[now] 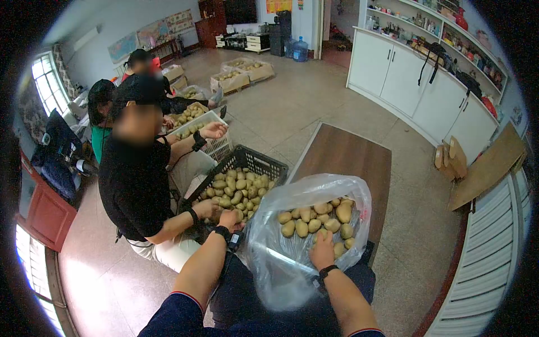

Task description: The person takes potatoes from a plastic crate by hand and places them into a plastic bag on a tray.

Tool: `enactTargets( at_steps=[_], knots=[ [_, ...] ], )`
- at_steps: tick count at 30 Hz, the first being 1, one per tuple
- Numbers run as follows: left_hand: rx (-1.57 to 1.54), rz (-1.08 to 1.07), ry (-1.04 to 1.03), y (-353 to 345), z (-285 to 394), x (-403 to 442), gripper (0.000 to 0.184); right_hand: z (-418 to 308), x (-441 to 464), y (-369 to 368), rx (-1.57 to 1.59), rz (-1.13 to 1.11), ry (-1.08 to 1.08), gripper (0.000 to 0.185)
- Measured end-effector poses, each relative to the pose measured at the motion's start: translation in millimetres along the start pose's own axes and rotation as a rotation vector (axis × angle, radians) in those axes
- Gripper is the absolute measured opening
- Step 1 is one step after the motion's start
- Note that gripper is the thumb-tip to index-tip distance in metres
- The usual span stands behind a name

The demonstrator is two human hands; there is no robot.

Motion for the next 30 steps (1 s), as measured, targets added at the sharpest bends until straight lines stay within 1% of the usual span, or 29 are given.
enactTargets(
  at_steps=[1, 2, 3, 4, 5, 6, 7, 8, 9, 10, 11, 12, 13, 14, 16, 17, 18, 20, 21, 22, 23, 24, 25, 26, 27, 28, 30],
  knots=[
    [0.281, -0.032, -0.024, -6, 11, -4, 0.014, 0, -1, -1, 0.004, 0.000, 0.012, 0.072],
    [0.563, -0.065, -0.052, -12, 24, -9, 0.017, 1, -2, -3, 0.007, 0.005, 0.008, 0.072],
    [0.568, -0.070, -0.060, -14, 36, -16, 0.017, 3, -2, -4, 0.009, -0.001, -0.006, 0.073],
    [0.950, -0.018, -0.133, -15, 47, -21, 0.017, 5, -2, -5, 0.009, -0.008, -0.023, 0.074],
    [1.329, 0.038, -0.210, -20, 58, -25, 0.024, 7, -3, -5, 0.009, -0.002, -0.033, 0.074],
    [1.329, 0.028, -0.221, -23, 65, -26, 0.024, 7, -3, -6, 0.052, 0.003, -0.014, 0.074],
    [1.384, -0.014, -0.232, -23, 57, -22, 0.026, 6, -6, -5, 0.093, 0.008, 0.004, 0.073],
    [1.439, -0.054, -0.244, -31, 72, -27, 0.029, 6, -8, -3, 0.089, 0.017, -0.007, 0.073],
    [1.547, -0.142, -0.234, -37, 84, -34, 0.029, 3, -9, -1, 0.106, 0.051, -0.008, 0.069],
    [1.546, -0.143, -0.246, -47, 107, -44, 0.029, 1, -9, 3, 0.121, 0.084, -0.006, 0.065],
    [0.684, 0.063, 0.051, -34, 116, -52, 0.028, 1, -9, 3, 0.119, 0.090, -0.012, 0.065],
    [-0.194, 0.237, 0.321, -31, 99, -62, 0.029, -1, -10, 6, 0.157, 0.131, 0.008, 0.063],
    [-0.140, 0.186, 0.323, -37, 103, -61, 0.029, -1, -12, 7, 0.194, 0.171, 0.028, 0.061],
    [-0.139, 0.181, 0.324, -43, 106, -63, 0.029, -1, -13, 9, 0.232, 0.210, 0.050, 0.059],
    [-0.079, 0.219, 0.263, -56, 125, -68, 0.028, 2, -9, 8, 0.261, 0.245, 0.025, 0.055],
    [-0.138, 0.164, 0.253, -67, 144, -80, 0.031, 4, -8, 8, 0.293, 0.270, 0.001, 0.052],
    [-0.139, 0.169, 0.253, -73, 147, -82, 0.031, 4, -7, 5, 0.294, 0.267, 0.005, 0.052],
    [-0.122, 0.043, 0.267, -91, 158, -88, 0.032, 6, -8, 8, 0.250, 0.366, 0.012, 0.042],
    [-0.084, 0.003, 0.287, -98, 167, -95, 0.032, 7, -5, 4, 0.253, 0.360, 0.018, 0.042],
    [-0.085, 0.013, 0.288, -102, 168, -97, 0.032, 28, 1, -15, 0.618, 0.245, -0.242, 0.036],
    [-0.083, -0.055, 0.296, -111, 169, -100, 0.033, 41, -1, -42, 0.974, 0.111, -0.507, 0.032],
    [-0.080, -0.122, 0.305, -118, 170, -103, 0.034, 41, 2, -45, 0.976, 0.098, -0.501, 0.032],
    [-0.079, -0.109, 0.309, -119, 168, -102, 0.034, 30, 1, -45, 1.156, -0.004, -0.578, 0.028],
    [-0.030, -0.210, 0.319, -129, 162, -102, 0.036, 14, -2, -42, 1.334, -0.110, -0.657, 0.027],
    [0.019, -0.313, 0.328, -138, 158, -104, 0.037, 1, -3, -34, 1.313, -0.143, -0.700, 0.022],
    [0.021, -0.308, 0.332, -139, 159, -107, 0.037, -11, -1, -29, 1.315, -0.150, -0.700, 0.022],
    [-0.055, -0.396, 0.380, -152, 163, -117, 0.040, -44, 6, -25, 1.480, -0.225, -0.633, 0.023]
  ],
)
Point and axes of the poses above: each hand's wrist, its own x-axis towards the middle knuckle, its own y-axis out of the back of the hand, z = x × y, the point moved 8 cm from there along x, towards the middle knuckle, and after that the axes turned 4 degrees about x, right-handed, at the moved point
